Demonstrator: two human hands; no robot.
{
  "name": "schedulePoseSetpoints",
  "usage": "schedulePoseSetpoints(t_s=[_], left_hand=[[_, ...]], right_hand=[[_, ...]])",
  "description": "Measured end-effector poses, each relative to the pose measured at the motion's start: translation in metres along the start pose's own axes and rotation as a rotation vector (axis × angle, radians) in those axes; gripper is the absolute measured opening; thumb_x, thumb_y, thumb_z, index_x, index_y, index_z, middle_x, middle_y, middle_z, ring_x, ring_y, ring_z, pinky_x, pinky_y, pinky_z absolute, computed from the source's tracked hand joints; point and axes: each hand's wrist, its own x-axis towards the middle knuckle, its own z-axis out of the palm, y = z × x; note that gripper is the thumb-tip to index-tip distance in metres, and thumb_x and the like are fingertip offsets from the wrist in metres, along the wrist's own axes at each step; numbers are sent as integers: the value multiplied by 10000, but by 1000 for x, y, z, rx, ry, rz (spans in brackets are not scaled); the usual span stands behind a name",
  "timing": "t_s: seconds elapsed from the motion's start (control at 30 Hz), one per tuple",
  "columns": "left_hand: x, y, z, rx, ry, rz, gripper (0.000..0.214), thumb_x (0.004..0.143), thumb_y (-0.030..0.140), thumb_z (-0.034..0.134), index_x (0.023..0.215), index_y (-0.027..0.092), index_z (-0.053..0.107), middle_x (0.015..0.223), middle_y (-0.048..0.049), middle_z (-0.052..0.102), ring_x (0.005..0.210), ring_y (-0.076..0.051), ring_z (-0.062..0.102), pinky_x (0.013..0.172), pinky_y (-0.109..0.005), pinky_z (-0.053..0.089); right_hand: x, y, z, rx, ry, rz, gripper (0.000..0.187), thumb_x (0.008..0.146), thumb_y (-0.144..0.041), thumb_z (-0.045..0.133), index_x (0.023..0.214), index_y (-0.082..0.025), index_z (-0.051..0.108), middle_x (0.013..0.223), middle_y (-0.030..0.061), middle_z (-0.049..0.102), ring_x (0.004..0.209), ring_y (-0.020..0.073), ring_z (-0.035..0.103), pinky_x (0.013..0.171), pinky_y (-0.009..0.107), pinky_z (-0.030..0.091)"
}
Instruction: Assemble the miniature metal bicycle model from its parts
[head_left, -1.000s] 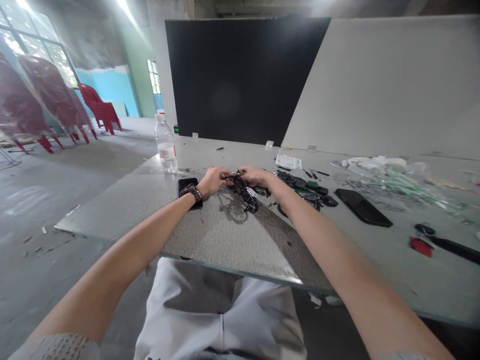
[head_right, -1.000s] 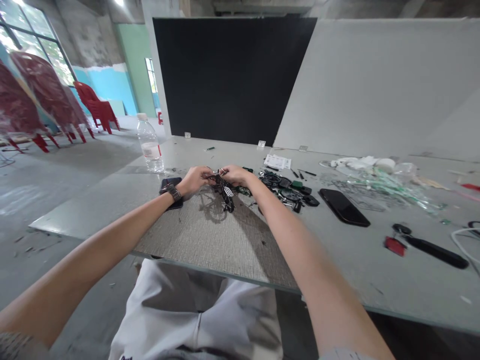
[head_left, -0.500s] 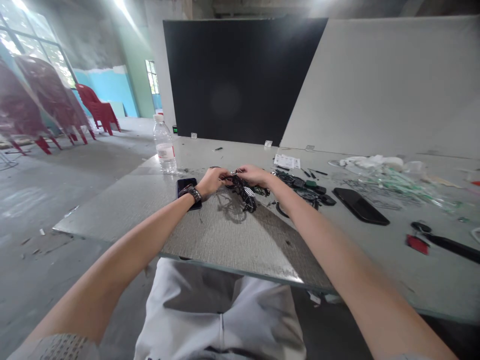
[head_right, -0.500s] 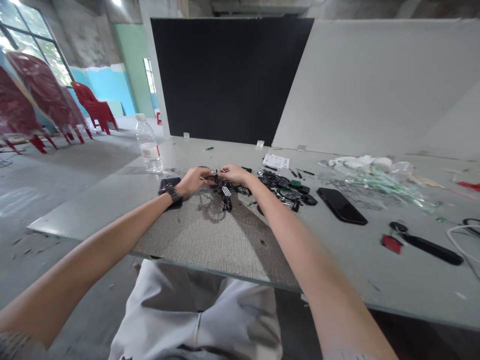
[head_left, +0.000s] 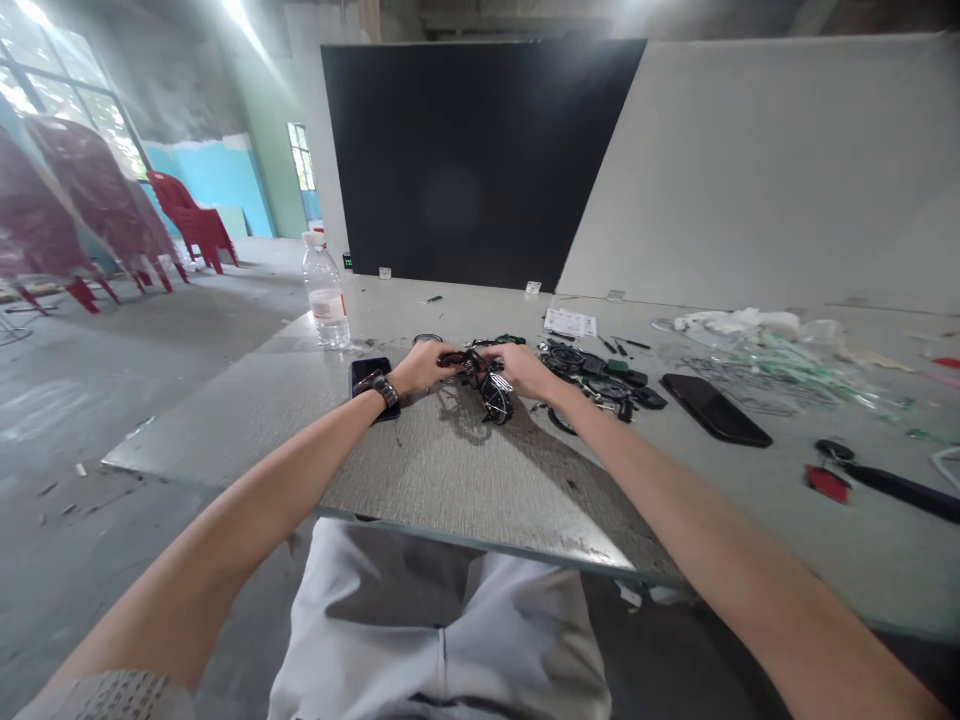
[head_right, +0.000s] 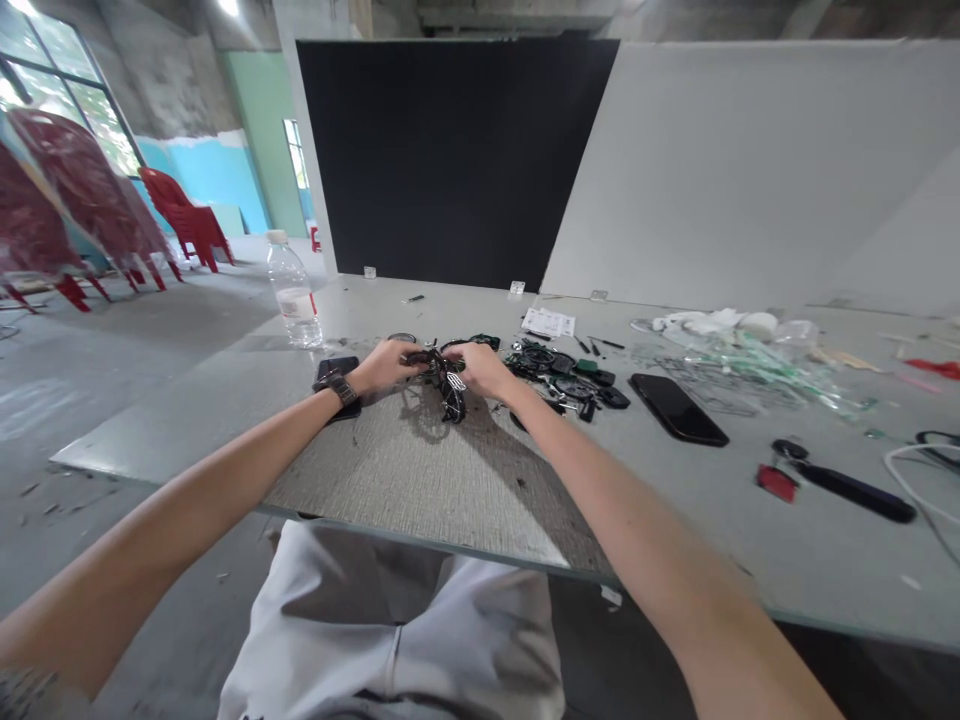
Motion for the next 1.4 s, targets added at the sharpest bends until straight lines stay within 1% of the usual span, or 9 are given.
schedulePoseSetpoints(t_s=[0.13, 0.23, 0.37, 0.53, 0.73, 0.83, 1.1, 1.27, 1.4], left_hand=[[0, 1, 0, 136, -2, 38, 209, 863, 354, 679, 857, 151, 729, 829, -58, 714, 743, -183, 611, 683, -287, 406], [1, 1, 1, 176, -1, 58, 226, 857, 380, 699, 858, 156, 729, 857, -71, 716, 773, -203, 622, 712, -306, 419], [0, 3, 0, 196, -8, 36, 240, 861, 387, 705, 948, 164, 731, 937, -84, 729, 838, -226, 646, 751, -328, 452], [1, 7, -1, 198, -30, 33, 278, 874, 422, 699, 1005, 179, 728, 1010, -91, 735, 924, -245, 660, 826, -367, 485], [1, 4, 0, 229, -6, 14, 370, 859, 466, 713, 1095, 181, 711, 1100, -113, 719, 1007, -263, 649, 899, -394, 487], [1, 2, 1, 236, 1, 14, 406, 863, 474, 706, 1131, 169, 697, 1139, -122, 708, 1028, -266, 642, 900, -389, 483], [3, 7, 1, 245, -50, 37, 270, 922, 415, 645, 888, 154, 708, 922, -95, 714, 830, -223, 635, 744, -344, 462], [2, 13, -2, 265, -46, 34, 282, 929, 419, 632, 846, 158, 698, 863, -85, 702, 775, -206, 615, 711, -329, 437], [1, 15, -2, 266, -36, 48, 296, 923, 426, 634, 820, 154, 689, 815, -75, 691, 720, -193, 592, 669, -312, 402]], right_hand=[[1, 5, 12, -26, 57, -58, 234, 756, -96, 620, 927, -143, 774, 969, 100, 773, 973, 274, 679, 883, 300, 458], [2, 7, 12, -31, 48, -68, 263, 783, -109, 621, 1000, -134, 768, 1029, 108, 769, 991, 264, 681, 899, 308, 458], [0, 5, -9, -53, 28, 18, 375, 780, -193, 688, 1152, -173, 736, 1158, 118, 738, 1042, 277, 672, 906, 363, 491], [-21, -15, -43, -41, 126, 59, 352, 906, -426, 589, 1096, -175, 747, 1125, 152, 730, 1010, 299, 672, 872, 444, 521], [-64, -51, -49, 22, 179, 51, 506, 950, -634, 469, 1072, -204, 706, 1046, 139, 723, 932, 281, 657, 804, 420, 515], [-73, -39, -54, -7, 184, 74, 481, 924, -642, 516, 1024, -213, 709, 1060, 129, 717, 921, 267, 653, 791, 403, 504], [-84, 23, -66, 19, 231, 281, 516, 870, -665, 567, 973, -185, 725, 1025, 153, 727, 915, 295, 660, 773, 420, 502], [-94, -8, -57, 160, -68, 112, 550, 899, -672, 531, 1150, -216, 708, 1109, 124, 734, 980, 274, 681, 832, 398, 514], [-96, -43, -39, 23, -43, 82, 497, 863, -571, 640, 1182, -193, 695, 1128, 128, 735, 981, 282, 689, 800, 376, 531]])
